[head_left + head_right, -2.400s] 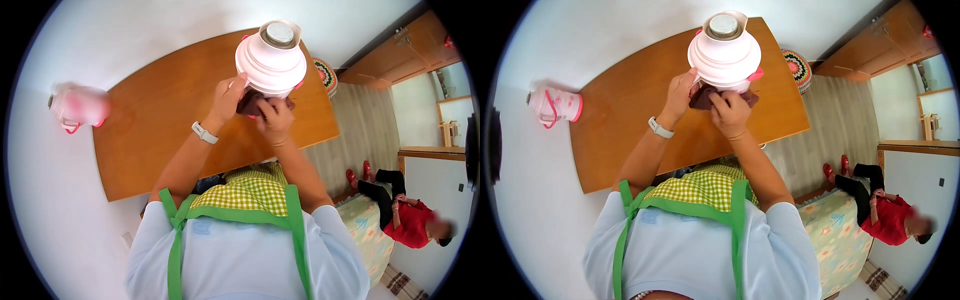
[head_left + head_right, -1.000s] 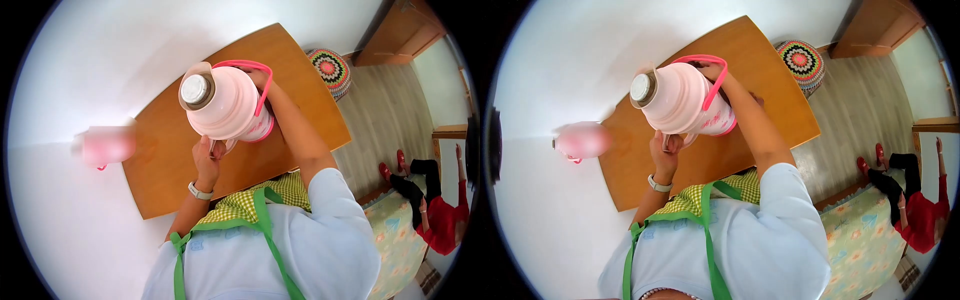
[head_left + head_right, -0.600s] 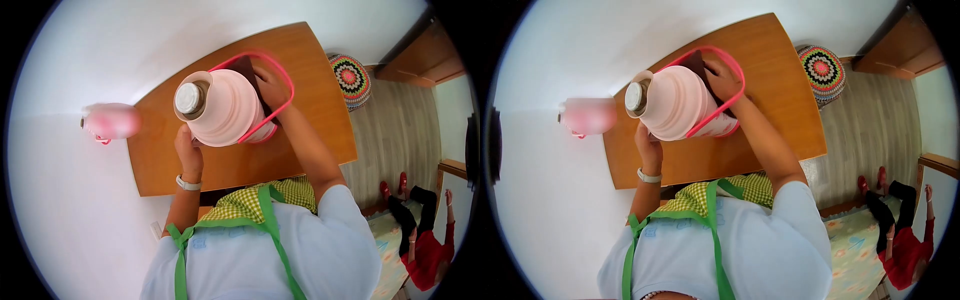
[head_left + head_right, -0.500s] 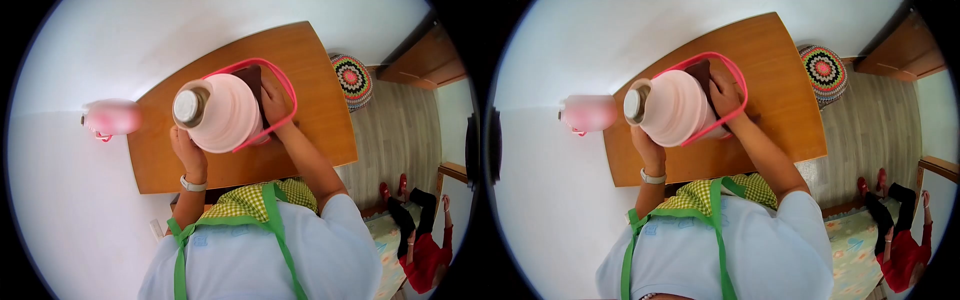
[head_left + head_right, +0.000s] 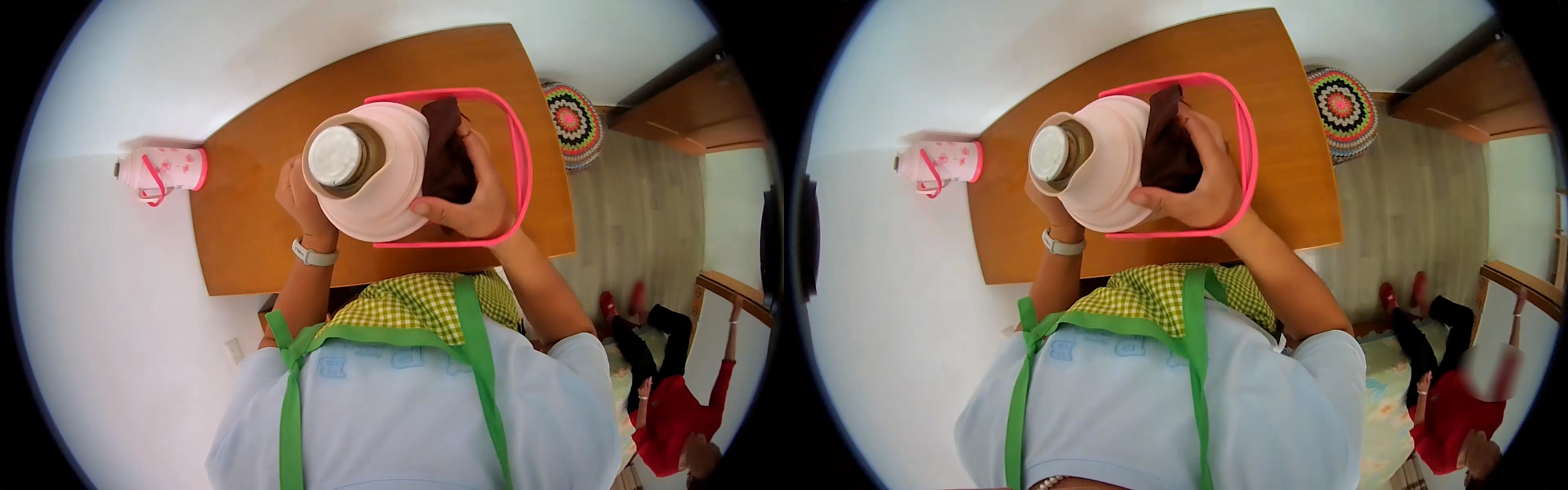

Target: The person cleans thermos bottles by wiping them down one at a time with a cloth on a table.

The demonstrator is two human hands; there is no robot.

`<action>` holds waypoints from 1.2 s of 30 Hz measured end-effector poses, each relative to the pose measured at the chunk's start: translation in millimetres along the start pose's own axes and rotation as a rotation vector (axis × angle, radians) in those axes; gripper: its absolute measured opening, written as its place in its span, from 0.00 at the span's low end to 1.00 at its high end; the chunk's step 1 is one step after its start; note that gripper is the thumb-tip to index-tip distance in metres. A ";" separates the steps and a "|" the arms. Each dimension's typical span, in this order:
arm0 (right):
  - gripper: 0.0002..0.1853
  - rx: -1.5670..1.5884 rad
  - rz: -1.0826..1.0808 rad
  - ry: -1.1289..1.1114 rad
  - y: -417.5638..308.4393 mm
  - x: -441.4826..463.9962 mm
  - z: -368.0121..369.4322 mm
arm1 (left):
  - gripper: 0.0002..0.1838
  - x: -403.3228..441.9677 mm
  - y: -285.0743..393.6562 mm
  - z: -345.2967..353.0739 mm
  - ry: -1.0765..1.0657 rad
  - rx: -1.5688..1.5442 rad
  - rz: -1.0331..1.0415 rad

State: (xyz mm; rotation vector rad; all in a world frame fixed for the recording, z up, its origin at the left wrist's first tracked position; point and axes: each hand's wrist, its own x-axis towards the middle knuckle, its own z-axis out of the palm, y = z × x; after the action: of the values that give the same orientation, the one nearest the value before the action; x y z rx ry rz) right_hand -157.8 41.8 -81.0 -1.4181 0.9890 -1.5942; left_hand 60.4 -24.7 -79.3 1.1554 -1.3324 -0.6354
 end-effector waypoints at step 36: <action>0.11 -0.116 0.312 0.594 -37.7 3.9 11.9 | 0.19 3.9 -23.2 -14.0 -0.572 -0.441 -0.293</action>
State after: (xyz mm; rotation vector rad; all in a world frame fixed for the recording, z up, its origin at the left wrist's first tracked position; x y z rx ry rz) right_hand -148.1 52.7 -44.1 -0.8036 1.5791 -1.7693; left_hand 80.2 -32.7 -96.6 0.8335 -1.3939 -1.4769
